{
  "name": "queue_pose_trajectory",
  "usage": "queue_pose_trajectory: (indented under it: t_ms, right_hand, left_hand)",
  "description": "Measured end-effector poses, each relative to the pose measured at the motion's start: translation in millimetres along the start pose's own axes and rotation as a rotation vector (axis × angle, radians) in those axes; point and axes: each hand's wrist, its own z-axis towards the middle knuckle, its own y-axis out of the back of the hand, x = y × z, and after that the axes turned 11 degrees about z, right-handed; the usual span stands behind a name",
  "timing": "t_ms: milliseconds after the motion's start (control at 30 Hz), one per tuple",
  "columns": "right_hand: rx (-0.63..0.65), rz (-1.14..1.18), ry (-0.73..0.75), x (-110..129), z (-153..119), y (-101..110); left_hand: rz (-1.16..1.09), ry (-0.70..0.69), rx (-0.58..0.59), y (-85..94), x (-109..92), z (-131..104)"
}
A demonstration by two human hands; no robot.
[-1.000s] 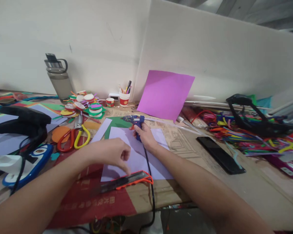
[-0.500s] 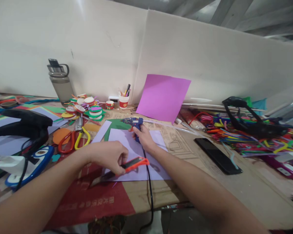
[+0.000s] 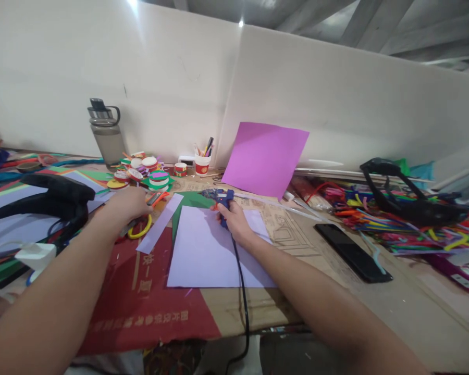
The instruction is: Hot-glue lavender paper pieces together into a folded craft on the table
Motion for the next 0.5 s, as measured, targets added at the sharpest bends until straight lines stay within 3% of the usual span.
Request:
queue_pose_trajectory:
  t_ms: [100, 233, 400, 500]
  right_hand:
    - [0.004, -0.008, -0.008, 3, -1, -1]
    - [-0.036, -0.023, -0.014, 11, -3, -1]
    - [-0.084, -0.084, 0.013, 21, -1, 4]
    - [-0.056, -0.130, 0.032, 26, 1, 6]
  left_hand:
    - [-0.105, -0.034, -0.197, 1.1, -19, -5]
    - [-0.210, -0.402, -0.333, -1.9, -62, -21]
    - [-0.096, -0.557, -0.373, -10.6, -102, -45]
    - [-0.052, -0.530, -0.289, -13.9, -117, -57]
